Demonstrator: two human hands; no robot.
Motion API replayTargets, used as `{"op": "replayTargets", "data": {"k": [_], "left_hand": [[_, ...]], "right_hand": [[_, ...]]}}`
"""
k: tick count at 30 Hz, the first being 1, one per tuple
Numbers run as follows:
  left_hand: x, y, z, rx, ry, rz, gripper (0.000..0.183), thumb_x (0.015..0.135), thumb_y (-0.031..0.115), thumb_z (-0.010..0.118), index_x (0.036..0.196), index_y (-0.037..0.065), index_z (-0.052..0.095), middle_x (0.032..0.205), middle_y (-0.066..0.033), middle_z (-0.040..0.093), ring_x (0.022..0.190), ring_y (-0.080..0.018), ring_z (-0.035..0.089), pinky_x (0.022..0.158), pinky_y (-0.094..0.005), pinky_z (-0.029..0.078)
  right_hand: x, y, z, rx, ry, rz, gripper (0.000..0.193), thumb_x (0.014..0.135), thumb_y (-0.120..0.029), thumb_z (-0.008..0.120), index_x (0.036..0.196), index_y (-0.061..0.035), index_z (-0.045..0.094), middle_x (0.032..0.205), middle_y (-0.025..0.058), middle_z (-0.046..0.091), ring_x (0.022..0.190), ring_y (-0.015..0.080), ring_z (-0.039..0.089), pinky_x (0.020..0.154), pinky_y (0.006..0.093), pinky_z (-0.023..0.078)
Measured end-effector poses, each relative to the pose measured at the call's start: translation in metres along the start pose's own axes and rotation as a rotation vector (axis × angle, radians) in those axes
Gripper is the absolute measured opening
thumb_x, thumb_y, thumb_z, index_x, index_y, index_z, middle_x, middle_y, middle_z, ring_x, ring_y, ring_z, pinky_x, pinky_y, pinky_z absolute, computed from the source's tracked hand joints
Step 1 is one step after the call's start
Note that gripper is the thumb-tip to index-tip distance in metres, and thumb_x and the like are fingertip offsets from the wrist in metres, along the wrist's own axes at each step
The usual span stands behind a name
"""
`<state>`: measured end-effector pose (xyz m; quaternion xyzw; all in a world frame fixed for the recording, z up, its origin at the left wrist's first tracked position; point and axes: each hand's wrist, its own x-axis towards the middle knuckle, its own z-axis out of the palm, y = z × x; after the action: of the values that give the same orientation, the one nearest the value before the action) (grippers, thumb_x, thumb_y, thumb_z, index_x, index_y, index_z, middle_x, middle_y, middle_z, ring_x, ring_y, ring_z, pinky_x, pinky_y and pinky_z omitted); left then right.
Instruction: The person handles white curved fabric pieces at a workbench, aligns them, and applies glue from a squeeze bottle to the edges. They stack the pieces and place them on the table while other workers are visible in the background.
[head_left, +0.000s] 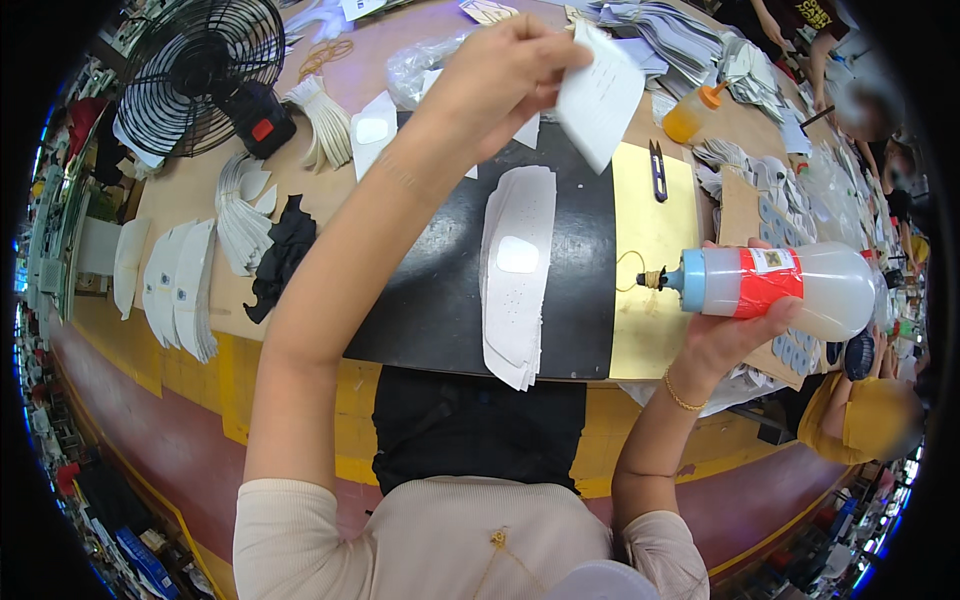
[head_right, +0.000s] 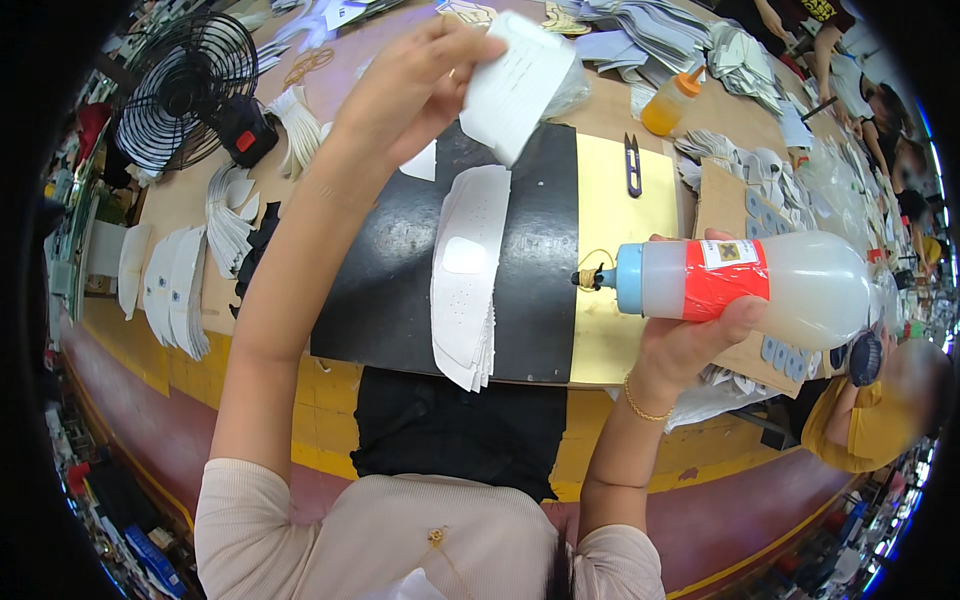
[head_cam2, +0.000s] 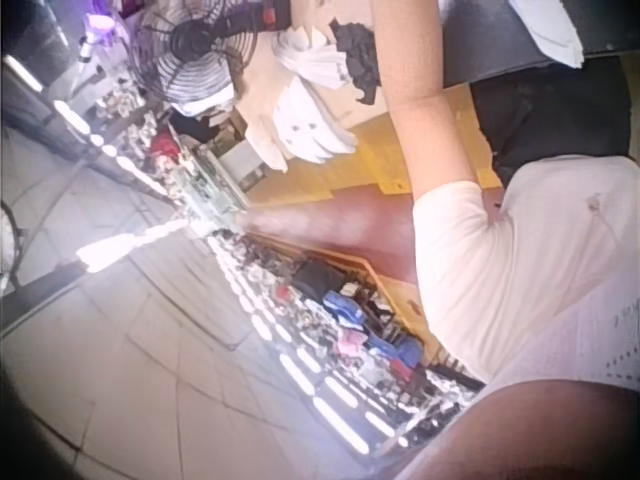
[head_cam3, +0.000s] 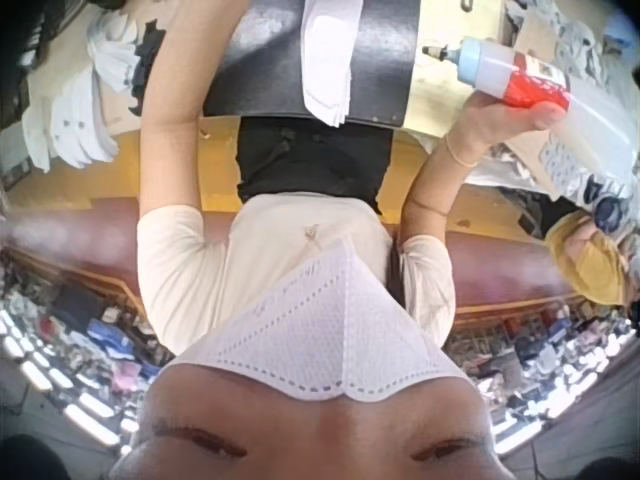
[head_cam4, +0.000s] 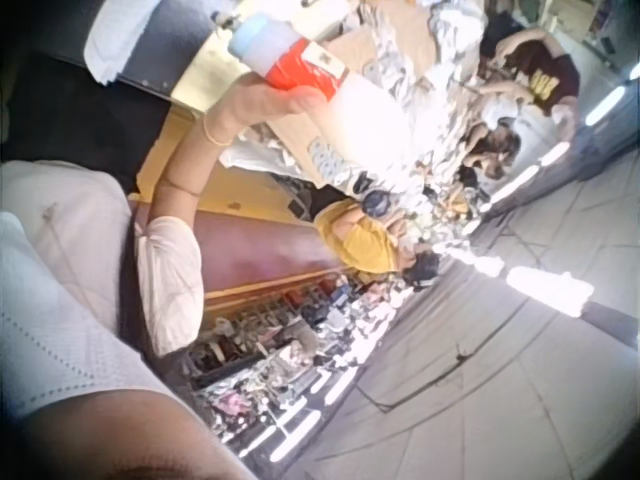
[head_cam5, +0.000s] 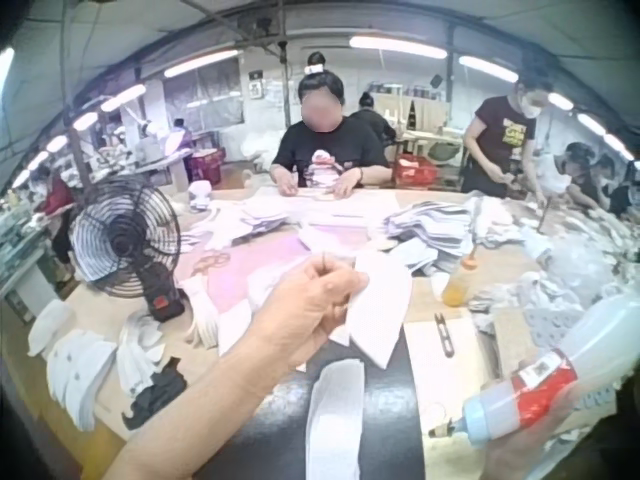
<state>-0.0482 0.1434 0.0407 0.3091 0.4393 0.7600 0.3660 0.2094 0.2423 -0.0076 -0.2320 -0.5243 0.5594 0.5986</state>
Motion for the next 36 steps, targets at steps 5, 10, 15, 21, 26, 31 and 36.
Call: {"op": "replayTargets", "data": {"k": [5, 10, 15, 21, 26, 31, 36], "left_hand": [[0.037, -0.058, 0.001, 0.008, 0.101, -0.073, 0.021, 0.091, 0.01, 0.067, 0.107, 0.001, 0.056, 0.105, -0.0106, 0.064, 0.093, -0.0184, 0.067, 0.092, -0.0303, 0.055], [-0.023, -0.062, -0.015, 0.526, 0.161, -0.131, 0.042, 0.089, 0.023, 0.071, 0.119, -0.003, 0.057, 0.108, -0.012, 0.062, 0.105, -0.0198, 0.062, 0.09, -0.0302, 0.054], [-0.141, -0.041, -0.021, 1.013, 0.171, 0.061, 0.025, 0.079, 0.01, 0.076, 0.101, 0.003, 0.066, 0.091, -0.0057, 0.056, 0.083, -0.0146, 0.055, 0.076, -0.029, 0.047], [-0.198, -0.075, -0.014, 1.279, -0.003, 0.435, 0.038, 0.074, 0.015, 0.08, 0.109, 0.007, 0.068, 0.122, -0.0132, 0.06, 0.114, -0.0335, 0.057, 0.096, -0.0419, 0.047], [-0.196, -0.079, -0.016, 1.272, -0.046, 0.436, 0.038, 0.075, 0.017, 0.08, 0.11, 0.007, 0.068, 0.125, -0.014, 0.06, 0.121, -0.034, 0.056, 0.098, -0.043, 0.047], [-0.198, -0.078, -0.017, 1.258, -0.044, 0.422, 0.038, 0.075, 0.016, 0.08, 0.109, 0.006, 0.067, 0.124, -0.0138, 0.06, 0.12, -0.0335, 0.057, 0.099, -0.0429, 0.048], [-0.198, -0.079, -0.017, 1.245, -0.038, 0.419, 0.038, 0.074, 0.015, 0.08, 0.109, 0.006, 0.067, 0.125, -0.0146, 0.06, 0.121, -0.0335, 0.056, 0.1, -0.0426, 0.048]], "right_hand": [[-0.003, 0.002, -0.005, 0.074, -0.078, 0.037, 0.078, 0.087, -0.063, 0.06, 0.132, -0.0034, 0.039, 0.113, 0.0163, 0.057, 0.091, 0.0275, 0.067, 0.079, 0.0498, 0.061], [-0.008, 0.033, 0.001, -0.019, -0.166, 0.03, 0.074, 0.088, -0.054, 0.067, 0.132, -0.0002, 0.042, 0.118, 0.0163, 0.059, 0.1, 0.0278, 0.066, 0.089, 0.0498, 0.058], [-0.007, 0.03, 0.061, -0.088, -0.524, 0.0, 0.043, 0.084, -0.026, 0.079, 0.114, 0.0, 0.062, 0.106, 0.0078, 0.067, 0.095, 0.0173, 0.065, 0.085, 0.0324, 0.053], [-0.009, 0.028, 0.112, -0.192, -0.745, -0.112, 0.033, 0.078, -0.024, 0.084, 0.098, -0.0008, 0.072, 0.091, 0.0084, 0.074, 0.081, 0.0165, 0.071, 0.073, 0.029, 0.056], [-0.01, 0.029, 0.116, -0.35, -0.845, -0.229, 0.037, 0.075, -0.027, 0.085, 0.097, -0.0017, 0.073, 0.087, 0.0076, 0.074, 0.076, 0.0167, 0.071, 0.068, 0.0281, 0.057], [-0.006, 0.027, 0.096, -0.385, -0.824, -0.306, 0.036, 0.073, -0.026, 0.086, 0.097, -0.0019, 0.073, 0.09, 0.0082, 0.074, 0.08, 0.018, 0.071, 0.071, 0.029, 0.057], [-0.007, 0.027, 0.091, -0.316, -0.728, -0.262, 0.036, 0.072, -0.025, 0.087, 0.097, -0.003, 0.073, 0.092, 0.0076, 0.074, 0.083, 0.0185, 0.071, 0.073, 0.0298, 0.057]]}}
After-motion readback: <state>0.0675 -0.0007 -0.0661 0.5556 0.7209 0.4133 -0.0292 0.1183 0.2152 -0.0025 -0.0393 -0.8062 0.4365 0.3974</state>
